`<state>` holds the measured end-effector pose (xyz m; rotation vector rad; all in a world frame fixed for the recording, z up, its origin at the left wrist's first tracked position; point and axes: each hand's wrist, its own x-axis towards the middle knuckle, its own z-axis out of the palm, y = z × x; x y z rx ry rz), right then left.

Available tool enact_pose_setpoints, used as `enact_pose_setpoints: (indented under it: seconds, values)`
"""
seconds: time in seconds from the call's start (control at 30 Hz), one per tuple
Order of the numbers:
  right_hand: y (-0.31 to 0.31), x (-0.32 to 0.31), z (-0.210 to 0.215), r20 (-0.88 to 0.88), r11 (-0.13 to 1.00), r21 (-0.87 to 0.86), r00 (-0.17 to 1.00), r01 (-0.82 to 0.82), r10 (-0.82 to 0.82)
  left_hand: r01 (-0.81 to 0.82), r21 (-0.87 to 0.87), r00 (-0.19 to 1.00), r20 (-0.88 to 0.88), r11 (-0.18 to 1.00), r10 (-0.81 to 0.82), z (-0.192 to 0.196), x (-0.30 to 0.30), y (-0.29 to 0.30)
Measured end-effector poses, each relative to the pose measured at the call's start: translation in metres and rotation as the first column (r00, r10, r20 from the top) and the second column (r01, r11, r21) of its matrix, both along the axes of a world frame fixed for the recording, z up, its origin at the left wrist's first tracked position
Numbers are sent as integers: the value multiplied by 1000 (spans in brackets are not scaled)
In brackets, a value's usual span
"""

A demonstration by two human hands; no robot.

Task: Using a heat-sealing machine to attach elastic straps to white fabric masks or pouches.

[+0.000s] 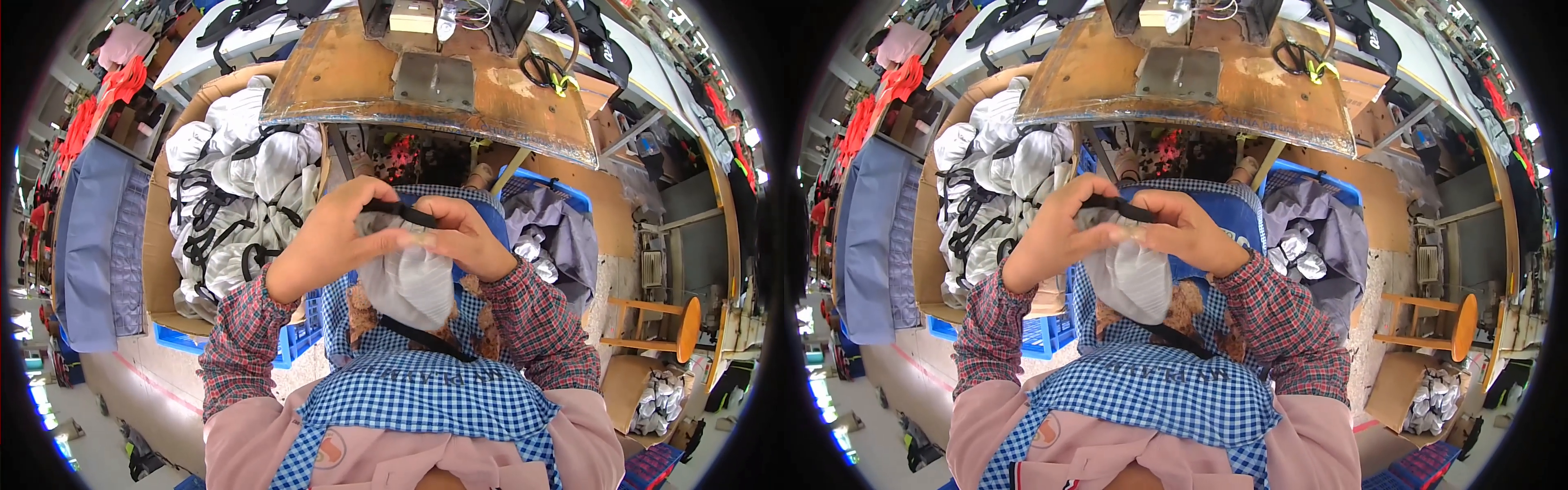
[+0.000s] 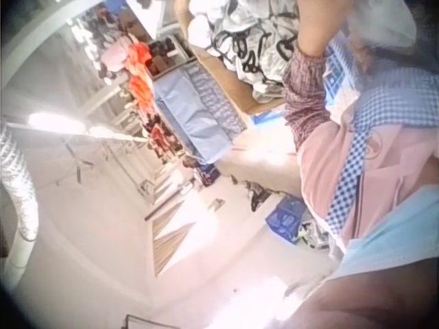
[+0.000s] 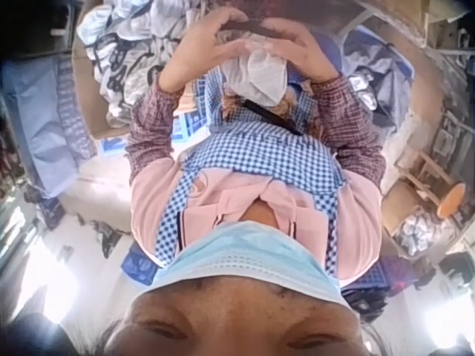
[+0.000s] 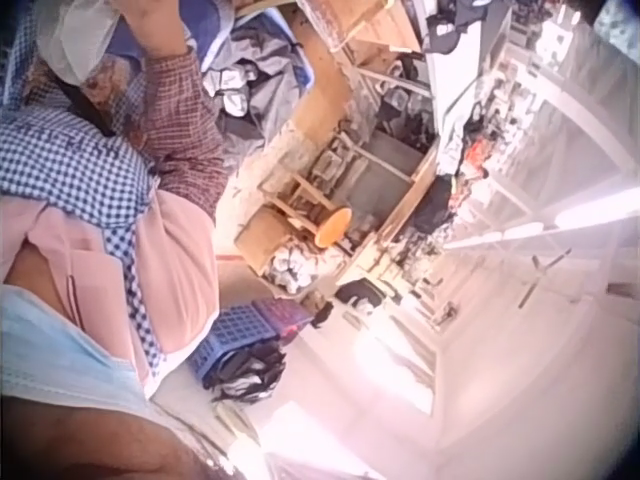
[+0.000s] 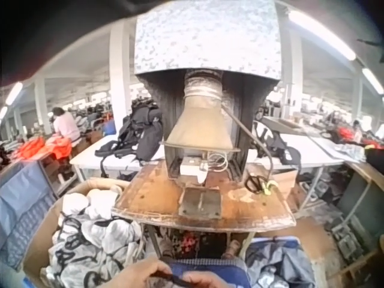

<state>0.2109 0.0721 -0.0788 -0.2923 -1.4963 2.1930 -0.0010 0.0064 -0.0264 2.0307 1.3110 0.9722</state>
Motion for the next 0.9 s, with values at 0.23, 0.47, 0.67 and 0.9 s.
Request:
enact_pose_setpoints:
  seconds: [0.23, 0.47, 0.67, 0.9]
  values:
    - [-10, -12, -24, -21, 983, -180, 999, 34, -39, 269, -552, 869, 493, 789, 49, 13, 9, -8]
    - [2, -2, 10, -65, 774, 552, 942, 309, -330, 229, -555, 961, 259, 799, -96, 7, -10, 0]
    - [13, -1, 23, -9, 541, 821, 953, 180, -303, 254, -588, 952, 13, 768, -306, 14, -5, 10]
    - [6, 0, 6, -74, 532, 715, 806, 453, -587, -14, -93, 999, -33, 996, 11, -16, 1, 10]
